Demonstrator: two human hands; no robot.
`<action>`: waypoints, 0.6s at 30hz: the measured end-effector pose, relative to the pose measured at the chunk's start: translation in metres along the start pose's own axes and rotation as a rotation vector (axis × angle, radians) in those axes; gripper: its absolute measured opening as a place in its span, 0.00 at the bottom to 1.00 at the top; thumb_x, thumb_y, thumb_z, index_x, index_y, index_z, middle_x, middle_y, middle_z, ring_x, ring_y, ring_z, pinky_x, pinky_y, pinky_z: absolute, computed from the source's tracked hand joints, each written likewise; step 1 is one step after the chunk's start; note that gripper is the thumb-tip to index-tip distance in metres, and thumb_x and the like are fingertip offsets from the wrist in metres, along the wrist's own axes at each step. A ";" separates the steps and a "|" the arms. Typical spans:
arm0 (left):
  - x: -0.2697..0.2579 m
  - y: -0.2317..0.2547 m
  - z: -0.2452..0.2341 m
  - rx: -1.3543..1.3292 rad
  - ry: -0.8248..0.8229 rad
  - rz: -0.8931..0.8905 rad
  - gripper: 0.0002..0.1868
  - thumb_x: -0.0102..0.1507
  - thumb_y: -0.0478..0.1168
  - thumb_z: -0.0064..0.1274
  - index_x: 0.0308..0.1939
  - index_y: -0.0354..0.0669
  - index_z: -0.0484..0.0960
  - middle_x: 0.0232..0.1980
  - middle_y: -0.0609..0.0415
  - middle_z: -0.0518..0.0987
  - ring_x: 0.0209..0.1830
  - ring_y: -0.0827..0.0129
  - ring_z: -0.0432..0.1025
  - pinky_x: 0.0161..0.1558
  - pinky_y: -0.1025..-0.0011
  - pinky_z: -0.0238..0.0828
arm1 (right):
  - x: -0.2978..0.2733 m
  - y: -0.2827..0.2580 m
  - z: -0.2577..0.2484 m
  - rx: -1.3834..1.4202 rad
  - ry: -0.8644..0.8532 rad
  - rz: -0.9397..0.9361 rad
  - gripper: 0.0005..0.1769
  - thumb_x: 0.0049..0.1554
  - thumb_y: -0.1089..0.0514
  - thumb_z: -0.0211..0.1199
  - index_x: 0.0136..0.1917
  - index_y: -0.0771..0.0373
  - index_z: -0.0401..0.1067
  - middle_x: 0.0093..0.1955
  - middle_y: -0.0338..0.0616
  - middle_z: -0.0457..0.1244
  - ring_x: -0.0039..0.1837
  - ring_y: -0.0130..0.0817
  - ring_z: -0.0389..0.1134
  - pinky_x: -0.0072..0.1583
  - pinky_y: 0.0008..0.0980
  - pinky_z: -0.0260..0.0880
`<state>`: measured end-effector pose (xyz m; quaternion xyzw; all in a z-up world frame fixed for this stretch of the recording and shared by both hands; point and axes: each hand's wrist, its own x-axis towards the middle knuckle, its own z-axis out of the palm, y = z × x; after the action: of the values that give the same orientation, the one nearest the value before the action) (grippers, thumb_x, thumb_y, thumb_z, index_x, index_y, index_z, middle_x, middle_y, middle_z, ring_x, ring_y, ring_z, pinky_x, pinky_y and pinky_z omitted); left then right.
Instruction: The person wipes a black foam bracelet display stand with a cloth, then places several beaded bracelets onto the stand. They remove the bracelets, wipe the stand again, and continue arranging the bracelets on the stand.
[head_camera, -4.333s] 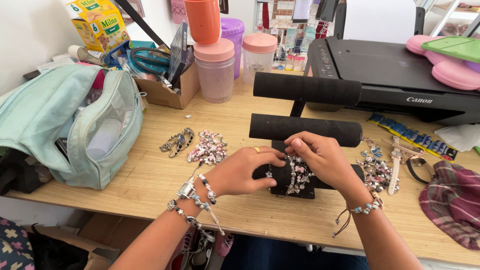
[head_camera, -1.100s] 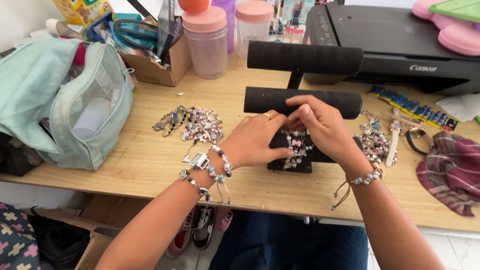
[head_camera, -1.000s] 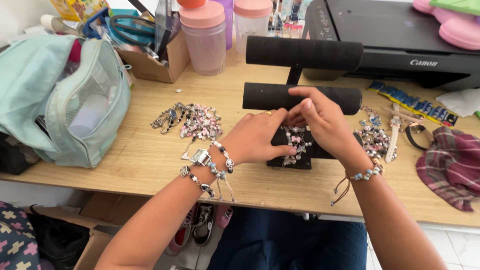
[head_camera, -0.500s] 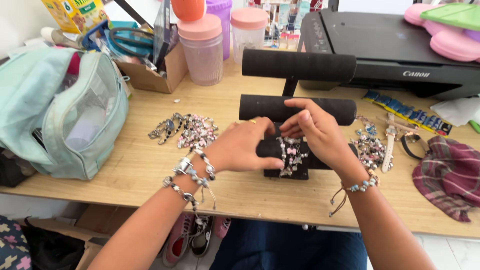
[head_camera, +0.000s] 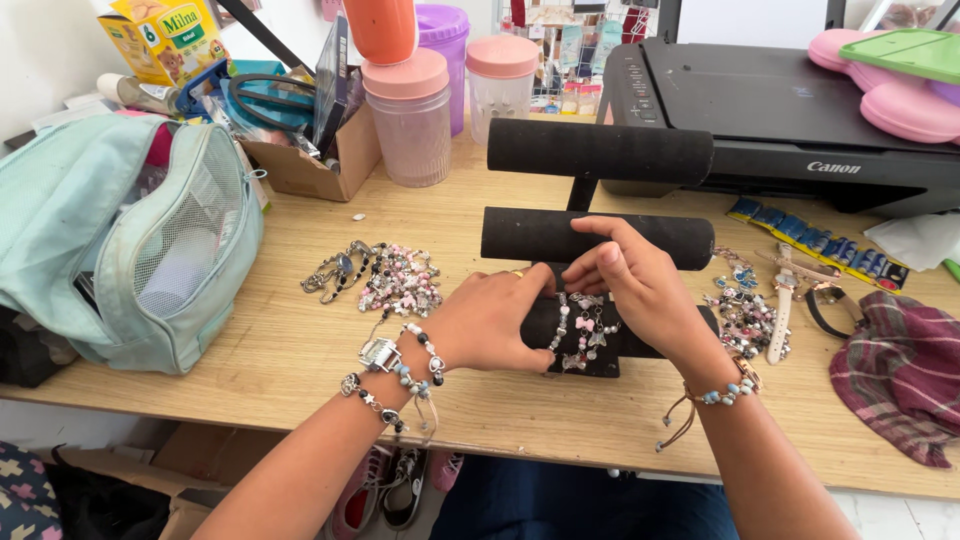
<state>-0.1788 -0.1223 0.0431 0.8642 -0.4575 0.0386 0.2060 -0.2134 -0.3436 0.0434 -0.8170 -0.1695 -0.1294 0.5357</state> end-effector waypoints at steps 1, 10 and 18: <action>0.001 0.001 0.001 0.009 0.003 0.005 0.40 0.47 0.63 0.63 0.54 0.44 0.70 0.40 0.48 0.83 0.43 0.55 0.78 0.50 0.57 0.65 | 0.000 0.000 0.000 0.015 0.000 -0.001 0.27 0.68 0.46 0.40 0.70 0.66 0.63 0.46 0.47 0.71 0.50 0.31 0.75 0.54 0.30 0.77; 0.002 0.002 0.006 -0.147 0.059 -0.035 0.40 0.47 0.67 0.64 0.49 0.42 0.75 0.38 0.48 0.83 0.41 0.55 0.80 0.46 0.61 0.74 | -0.001 0.001 0.000 0.029 0.006 -0.024 0.34 0.66 0.40 0.40 0.71 0.68 0.61 0.48 0.48 0.71 0.52 0.33 0.75 0.55 0.31 0.77; -0.003 -0.018 0.013 -0.220 0.130 0.172 0.36 0.52 0.59 0.65 0.55 0.40 0.76 0.51 0.45 0.84 0.52 0.53 0.79 0.54 0.61 0.74 | -0.002 0.000 0.000 0.078 0.033 -0.050 0.40 0.63 0.35 0.40 0.73 0.69 0.58 0.48 0.49 0.70 0.51 0.35 0.75 0.54 0.32 0.77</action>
<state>-0.1675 -0.1160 0.0245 0.7899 -0.5169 0.0615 0.3243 -0.2149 -0.3438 0.0426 -0.7886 -0.1859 -0.1498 0.5666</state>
